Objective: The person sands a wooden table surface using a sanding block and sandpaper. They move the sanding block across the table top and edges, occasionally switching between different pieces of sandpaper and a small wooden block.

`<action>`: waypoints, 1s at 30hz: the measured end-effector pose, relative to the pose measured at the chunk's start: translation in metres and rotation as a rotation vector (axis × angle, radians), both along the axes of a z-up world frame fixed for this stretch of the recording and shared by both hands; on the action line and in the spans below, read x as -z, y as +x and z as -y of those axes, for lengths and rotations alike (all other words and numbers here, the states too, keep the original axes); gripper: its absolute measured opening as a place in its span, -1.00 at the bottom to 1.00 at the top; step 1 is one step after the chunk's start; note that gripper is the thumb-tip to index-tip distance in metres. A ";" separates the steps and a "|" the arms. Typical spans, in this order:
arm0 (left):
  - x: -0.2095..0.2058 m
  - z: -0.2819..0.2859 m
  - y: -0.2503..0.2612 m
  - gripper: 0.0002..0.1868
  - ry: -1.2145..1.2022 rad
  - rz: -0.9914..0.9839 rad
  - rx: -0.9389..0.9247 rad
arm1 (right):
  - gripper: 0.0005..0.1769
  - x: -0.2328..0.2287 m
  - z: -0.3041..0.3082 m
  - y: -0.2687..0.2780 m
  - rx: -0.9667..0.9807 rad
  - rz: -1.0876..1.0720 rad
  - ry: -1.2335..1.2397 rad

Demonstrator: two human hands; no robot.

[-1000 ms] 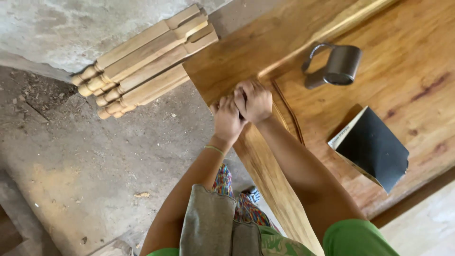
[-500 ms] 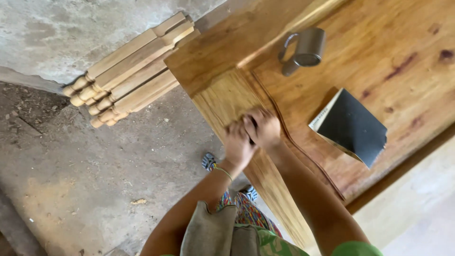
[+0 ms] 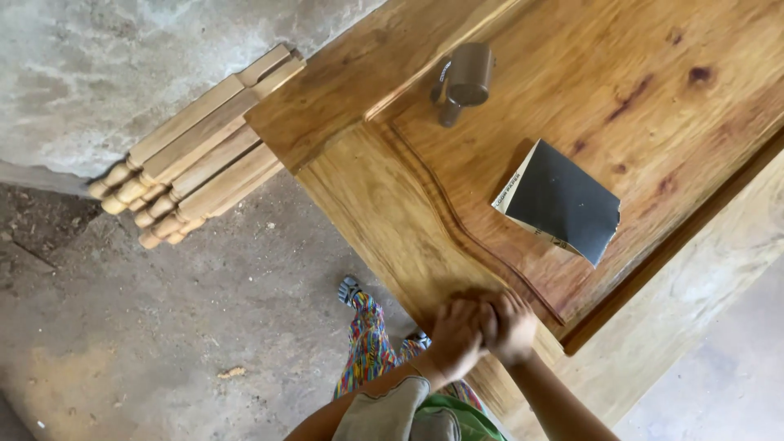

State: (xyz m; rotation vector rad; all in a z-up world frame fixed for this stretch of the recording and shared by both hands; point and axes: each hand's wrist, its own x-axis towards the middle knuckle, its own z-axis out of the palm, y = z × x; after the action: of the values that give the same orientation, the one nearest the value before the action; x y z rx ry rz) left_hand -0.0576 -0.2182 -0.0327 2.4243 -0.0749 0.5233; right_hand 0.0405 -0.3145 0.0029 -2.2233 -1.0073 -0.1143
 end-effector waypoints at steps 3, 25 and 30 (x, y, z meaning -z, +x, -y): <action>0.014 -0.061 0.021 -0.23 -0.004 -0.076 -0.170 | -0.79 0.013 -0.082 0.034 -0.197 0.041 0.014; 0.053 -0.320 0.098 -0.40 0.168 -0.126 -0.734 | -0.78 0.040 -0.372 0.113 -0.303 0.239 0.295; 0.047 -0.211 0.040 -0.43 0.232 -0.025 -0.646 | -0.74 0.019 -0.257 0.059 -0.338 0.263 0.277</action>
State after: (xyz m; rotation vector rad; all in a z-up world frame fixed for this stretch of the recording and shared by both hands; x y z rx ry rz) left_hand -0.0176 -0.0075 -0.0796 2.6584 0.7142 0.7987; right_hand 0.0999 -0.0576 -0.0162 -1.7915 -1.4042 -0.3782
